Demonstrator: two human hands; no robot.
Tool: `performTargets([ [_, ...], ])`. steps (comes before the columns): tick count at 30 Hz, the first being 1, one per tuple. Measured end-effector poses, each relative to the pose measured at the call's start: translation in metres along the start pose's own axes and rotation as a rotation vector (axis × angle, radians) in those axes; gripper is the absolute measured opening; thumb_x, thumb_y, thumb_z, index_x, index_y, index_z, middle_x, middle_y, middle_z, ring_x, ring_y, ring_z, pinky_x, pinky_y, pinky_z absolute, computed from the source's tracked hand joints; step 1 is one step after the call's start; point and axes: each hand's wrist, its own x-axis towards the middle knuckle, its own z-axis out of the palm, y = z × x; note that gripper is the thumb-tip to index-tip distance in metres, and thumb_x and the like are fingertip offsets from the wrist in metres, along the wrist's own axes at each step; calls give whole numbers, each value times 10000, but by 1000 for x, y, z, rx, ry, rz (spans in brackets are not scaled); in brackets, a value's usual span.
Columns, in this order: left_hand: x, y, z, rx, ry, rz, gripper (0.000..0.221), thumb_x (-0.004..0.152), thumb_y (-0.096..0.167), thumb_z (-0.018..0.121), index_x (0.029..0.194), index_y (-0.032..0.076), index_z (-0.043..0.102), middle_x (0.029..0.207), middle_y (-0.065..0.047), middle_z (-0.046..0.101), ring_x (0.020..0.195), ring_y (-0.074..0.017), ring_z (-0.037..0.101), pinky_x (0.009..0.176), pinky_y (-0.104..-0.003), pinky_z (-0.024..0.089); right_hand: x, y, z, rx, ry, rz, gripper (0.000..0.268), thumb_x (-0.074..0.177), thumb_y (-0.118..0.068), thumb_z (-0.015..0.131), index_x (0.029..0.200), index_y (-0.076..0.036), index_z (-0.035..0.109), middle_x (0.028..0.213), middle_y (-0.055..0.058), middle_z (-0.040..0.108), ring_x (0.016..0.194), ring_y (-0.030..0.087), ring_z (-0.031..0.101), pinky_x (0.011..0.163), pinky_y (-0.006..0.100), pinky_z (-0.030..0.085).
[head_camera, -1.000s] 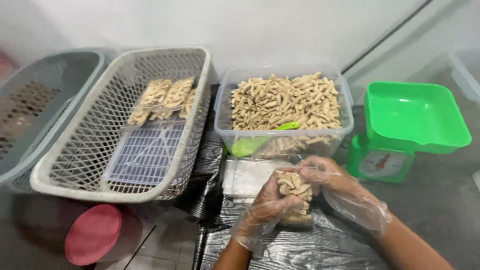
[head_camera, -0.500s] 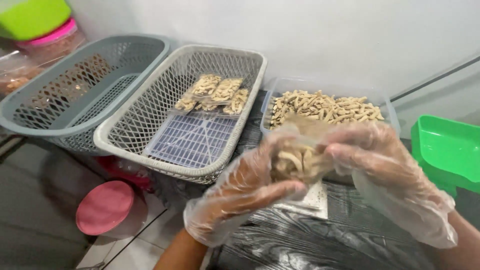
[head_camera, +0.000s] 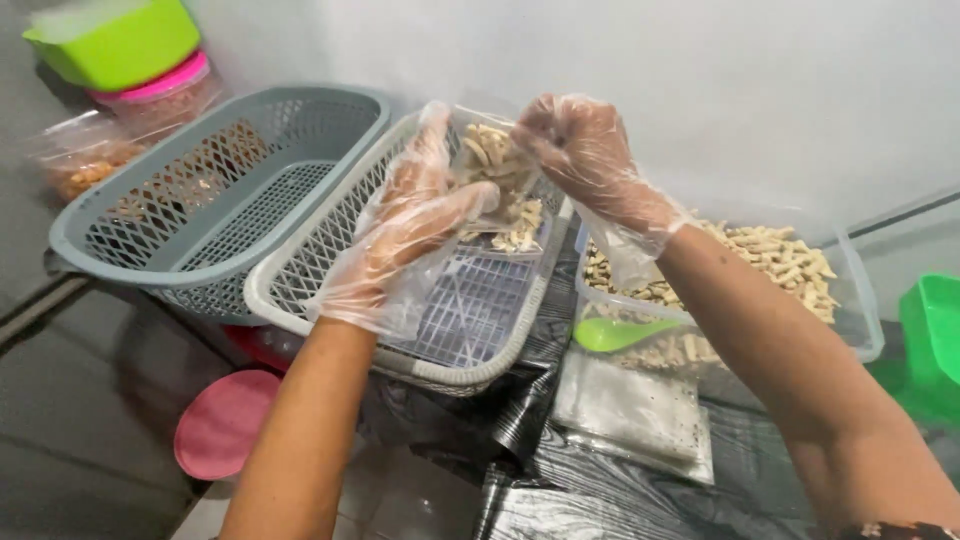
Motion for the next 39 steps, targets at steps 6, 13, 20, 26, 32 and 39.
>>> performTargets([
  [6, 8, -35, -14, 377, -126, -16, 1206, 775, 859, 303, 1590, 60, -86, 1704, -162, -99, 1581, -309, -54, 1253, -508, -32, -5, 66, 53, -270, -100, 133, 156, 933, -114, 755, 828, -25, 682, 697, 135, 662, 679, 332, 710, 609, 466, 564],
  [13, -7, -57, -20, 1106, -100, 185, 1066, 896, 888, 108, 1622, 125, -57, 1701, -25, -59, 1558, -182, -78, 1238, -476, -156, -28, 85, 94, -780, -793, 392, 153, 768, -120, 722, 891, -51, 782, 837, 143, 767, 848, 331, 770, 668, 484, 623],
  [20, -26, -11, -10, 2216, -185, 293, 1272, 703, 1028, -173, 1654, 188, -84, 1729, 18, -108, 1565, -173, -101, 1235, -496, -203, -1, 23, 82, -1001, -1424, 514, 436, 928, -584, 699, 1121, -194, 669, 896, -84, 610, 819, 75, 575, 752, 205, 573],
  [26, -26, 26, 7, 358, -108, -48, 680, 919, 563, 540, 1493, 210, 450, 1550, -4, 457, 1431, -149, 418, 1202, -345, 253, 1, 7, 38, -499, -1140, 669, 251, 991, -247, 693, 818, -71, 645, 722, 21, 574, 612, 114, 528, 516, 210, 449],
  [32, -33, 39, 58, 475, -75, 382, 407, 1010, 355, 611, 1340, 124, 555, 1343, -164, 599, 1277, -350, 592, 1071, -461, 490, -66, -5, -51, -429, -803, 443, 401, 942, -534, 695, 791, -163, 717, 661, 33, 689, 669, 223, 724, 646, 425, 589],
  [39, -75, 10, 157, 285, -347, 488, 381, 918, 186, 666, 1263, 59, 566, 1208, -174, 634, 1064, -367, 658, 881, -450, 526, -197, -54, -133, -367, -1040, 509, 315, 990, -431, 623, 922, -132, 694, 925, 81, 717, 827, 275, 694, 787, 442, 556],
])
